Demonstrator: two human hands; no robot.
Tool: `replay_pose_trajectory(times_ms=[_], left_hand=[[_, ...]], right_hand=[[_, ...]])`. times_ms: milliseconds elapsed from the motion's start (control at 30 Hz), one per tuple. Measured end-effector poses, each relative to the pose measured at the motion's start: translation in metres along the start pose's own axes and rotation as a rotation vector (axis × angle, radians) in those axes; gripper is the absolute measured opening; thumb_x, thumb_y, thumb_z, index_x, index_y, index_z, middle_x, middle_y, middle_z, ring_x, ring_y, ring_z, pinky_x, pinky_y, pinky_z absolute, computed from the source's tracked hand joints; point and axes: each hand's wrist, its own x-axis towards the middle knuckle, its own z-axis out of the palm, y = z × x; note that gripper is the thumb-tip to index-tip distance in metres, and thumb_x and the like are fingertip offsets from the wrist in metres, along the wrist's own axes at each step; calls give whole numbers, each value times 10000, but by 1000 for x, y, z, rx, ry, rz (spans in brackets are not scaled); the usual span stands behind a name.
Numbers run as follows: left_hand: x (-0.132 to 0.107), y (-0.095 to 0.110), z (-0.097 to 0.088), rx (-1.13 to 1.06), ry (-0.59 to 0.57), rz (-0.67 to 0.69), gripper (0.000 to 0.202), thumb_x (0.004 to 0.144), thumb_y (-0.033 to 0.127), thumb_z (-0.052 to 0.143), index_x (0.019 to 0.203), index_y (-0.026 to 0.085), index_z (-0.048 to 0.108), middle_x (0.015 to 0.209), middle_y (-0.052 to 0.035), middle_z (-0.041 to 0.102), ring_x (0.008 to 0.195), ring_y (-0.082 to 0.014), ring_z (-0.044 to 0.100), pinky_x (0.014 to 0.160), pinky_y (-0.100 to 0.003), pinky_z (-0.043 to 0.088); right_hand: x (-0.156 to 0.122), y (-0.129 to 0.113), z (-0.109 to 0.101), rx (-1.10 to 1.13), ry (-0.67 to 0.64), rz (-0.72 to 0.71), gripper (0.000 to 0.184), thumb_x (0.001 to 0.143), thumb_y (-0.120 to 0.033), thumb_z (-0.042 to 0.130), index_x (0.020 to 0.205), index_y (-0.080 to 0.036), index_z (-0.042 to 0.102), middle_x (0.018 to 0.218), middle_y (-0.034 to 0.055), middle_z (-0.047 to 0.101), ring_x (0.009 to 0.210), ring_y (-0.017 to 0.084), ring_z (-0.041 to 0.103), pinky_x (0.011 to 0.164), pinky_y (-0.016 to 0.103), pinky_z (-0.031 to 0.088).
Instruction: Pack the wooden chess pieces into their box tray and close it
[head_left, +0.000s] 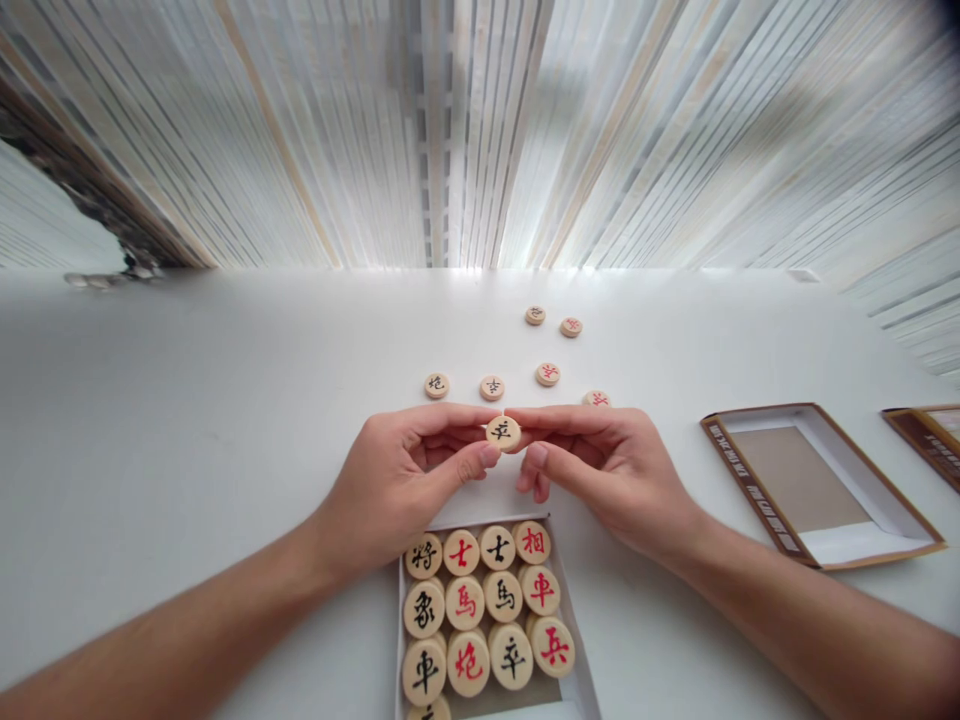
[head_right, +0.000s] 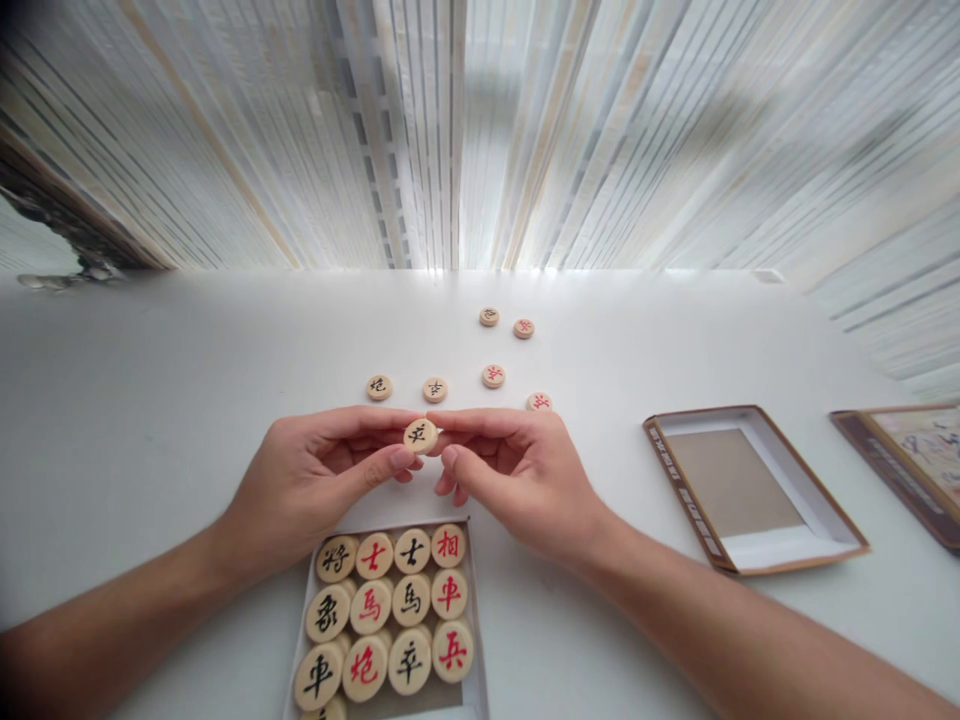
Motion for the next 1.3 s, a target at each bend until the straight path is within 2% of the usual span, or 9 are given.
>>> replay_pose_trajectory(times_ms=[100, 333, 500, 633, 733, 900, 1067, 1300], left_hand=[[0, 0, -1, 25, -30, 9, 281, 887, 233, 811, 1161, 175, 805, 1102, -85, 831, 976, -225, 798, 890, -299, 660], [1, -2, -2, 40, -44, 20, 300, 903, 243, 800, 1196, 180, 796, 1104, -79, 831, 967, -209, 794, 870, -269, 646], [1, -1, -3, 136, -61, 34, 251, 951, 294, 748, 1174, 198, 811, 1090, -73, 834, 924, -200, 793, 805, -252, 643], [0, 0, -3, 176, -69, 49, 214, 951, 303, 744, 1119, 200, 829, 1047, -63, 840, 906, -198, 792, 802, -251, 640], [-1, 0, -3, 154, -50, 59, 219, 927, 279, 769, 1120, 190, 822, 1028, -64, 841, 908, -204, 797, 827, -266, 648], [-2, -1, -2, 116, -12, 66, 301, 865, 236, 831, 1161, 186, 804, 913, -39, 839, 847, -187, 803, 813, -251, 659], [-1, 1, -1, 90, -26, 51, 254, 901, 260, 796, 1145, 191, 816, 980, -55, 847, 875, -195, 811, 787, -242, 669], [-2, 0, -3, 170, 1, 62, 280, 927, 284, 761, 1178, 170, 810, 909, -60, 848, 804, -203, 810, 754, -268, 675]], right_hand=[[0, 1, 1, 22, 1, 22, 212, 848, -192, 838, 1058, -173, 809, 712, 29, 779, 580, 140, 726, 536, 228, 628], [-1, 2, 0, 29, -7, 22, 308, 792, -174, 890, 1085, -187, 796, 797, 33, 790, 622, 137, 736, 555, 217, 632], [-1, 2, 0, -6, -2, 19, 269, 812, -241, 891, 1062, -193, 804, 789, 36, 792, 628, 153, 740, 544, 237, 632], [1, -1, 1, -54, -3, 39, 180, 845, -331, 868, 911, -176, 804, 726, 36, 775, 588, 142, 713, 523, 225, 608], [2, -4, 2, -68, -14, 74, 227, 860, -386, 851, 844, -167, 795, 654, 29, 749, 549, 137, 693, 510, 222, 600], [2, -5, 0, -55, -44, 139, 269, 839, -414, 864, 827, -153, 799, 658, 38, 752, 542, 135, 700, 503, 200, 596], [2, -4, -1, -40, -62, 152, 288, 885, -432, 818, 826, -150, 800, 670, 46, 757, 535, 127, 705, 509, 194, 601], [1, -1, -1, 13, -87, 201, 276, 753, -342, 938, 924, -174, 801, 828, 66, 809, 652, 157, 740, 572, 234, 625]])
